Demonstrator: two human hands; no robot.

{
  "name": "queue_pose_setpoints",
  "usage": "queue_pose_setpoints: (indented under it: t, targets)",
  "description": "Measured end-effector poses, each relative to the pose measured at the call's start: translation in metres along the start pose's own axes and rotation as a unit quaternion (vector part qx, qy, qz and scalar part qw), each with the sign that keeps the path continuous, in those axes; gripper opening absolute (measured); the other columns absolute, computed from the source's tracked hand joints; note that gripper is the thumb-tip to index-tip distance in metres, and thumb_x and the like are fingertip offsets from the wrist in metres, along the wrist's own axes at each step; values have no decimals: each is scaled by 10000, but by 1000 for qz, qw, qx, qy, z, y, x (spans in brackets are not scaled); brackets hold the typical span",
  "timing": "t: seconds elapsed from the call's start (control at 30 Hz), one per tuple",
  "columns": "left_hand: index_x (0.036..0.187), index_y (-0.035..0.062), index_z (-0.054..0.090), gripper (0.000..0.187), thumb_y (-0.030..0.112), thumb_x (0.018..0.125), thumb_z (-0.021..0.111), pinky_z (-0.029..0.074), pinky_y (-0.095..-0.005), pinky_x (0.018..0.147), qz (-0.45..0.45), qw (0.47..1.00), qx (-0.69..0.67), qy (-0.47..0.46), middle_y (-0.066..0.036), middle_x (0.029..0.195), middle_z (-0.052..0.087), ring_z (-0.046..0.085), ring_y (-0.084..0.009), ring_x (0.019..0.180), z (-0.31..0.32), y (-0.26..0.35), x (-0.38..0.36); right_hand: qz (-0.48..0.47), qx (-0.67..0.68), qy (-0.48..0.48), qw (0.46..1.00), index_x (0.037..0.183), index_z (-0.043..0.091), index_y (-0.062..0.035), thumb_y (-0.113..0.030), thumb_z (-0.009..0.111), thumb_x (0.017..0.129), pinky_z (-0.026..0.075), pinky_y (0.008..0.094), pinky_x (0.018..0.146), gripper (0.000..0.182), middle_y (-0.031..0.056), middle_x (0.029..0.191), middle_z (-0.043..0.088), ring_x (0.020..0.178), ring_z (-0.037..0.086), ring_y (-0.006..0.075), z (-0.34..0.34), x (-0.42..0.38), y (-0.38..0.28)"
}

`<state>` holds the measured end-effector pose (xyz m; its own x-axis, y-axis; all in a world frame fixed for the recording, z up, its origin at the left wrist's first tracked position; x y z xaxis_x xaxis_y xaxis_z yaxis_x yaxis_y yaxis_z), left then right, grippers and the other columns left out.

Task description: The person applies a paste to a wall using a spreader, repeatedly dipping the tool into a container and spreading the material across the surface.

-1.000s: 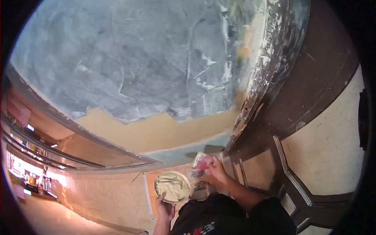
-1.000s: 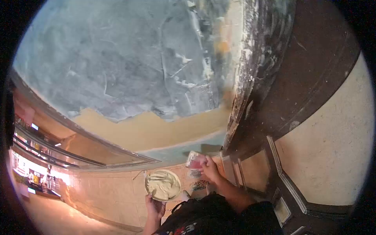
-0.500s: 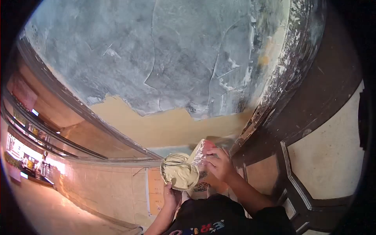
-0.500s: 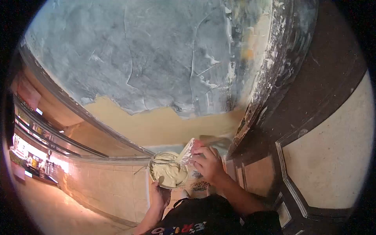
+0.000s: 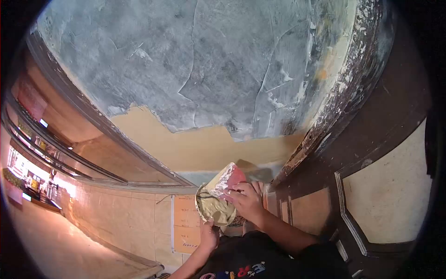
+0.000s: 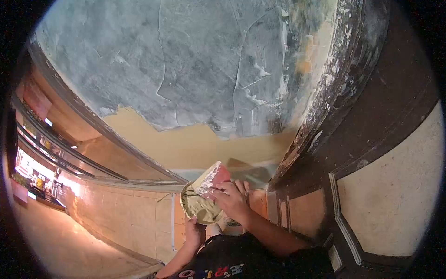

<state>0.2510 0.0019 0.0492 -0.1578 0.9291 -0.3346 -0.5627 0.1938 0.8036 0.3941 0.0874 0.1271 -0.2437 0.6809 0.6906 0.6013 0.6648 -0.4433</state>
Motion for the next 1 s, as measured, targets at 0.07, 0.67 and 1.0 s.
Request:
queue_pose_setpoints:
  t: [0.07, 0.67, 1.0]
  targets:
    - [1332, 34, 289, 564, 263, 856, 488, 325, -442, 1022, 8, 1000, -15, 2, -121, 1291, 435, 405, -267, 1220, 6, 5, -3, -1, 18, -4, 1000, 896, 672, -210, -115, 689, 624, 323, 355, 728, 289, -20, 898, 528, 819, 477, 195, 4, -1, 0]
    - [1259, 54, 388, 548, 383, 830, 467, 422, -379, 912, -95, 989, -77, 86, -110, 1243, 482, 489, -249, 1122, -67, -8, -8, 377, 433, -41, 817, 1014, 465, -37, -138, 542, 891, 456, 234, 582, 178, 56, 845, 545, 626, 551, 98, 74, -59, 94]
    - [1262, 51, 388, 509, 339, 847, 446, 428, -398, 940, -72, 982, -134, 108, -121, 1254, 479, 493, -265, 1137, -133, 22, -12, 641, 420, -83, 637, 1095, 418, -91, -236, 576, 866, 504, 277, 521, 314, 77, 919, 526, 629, 612, 184, 193, -169, 103]
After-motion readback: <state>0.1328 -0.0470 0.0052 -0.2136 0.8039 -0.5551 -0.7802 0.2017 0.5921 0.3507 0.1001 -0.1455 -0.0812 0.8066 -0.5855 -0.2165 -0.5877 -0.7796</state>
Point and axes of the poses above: each hand's wrist, its own x-axis towards the middle knuckle, its own z-axis out of the palm, y = z × x, the point moved 6 cm from there along x, towards the middle knuckle
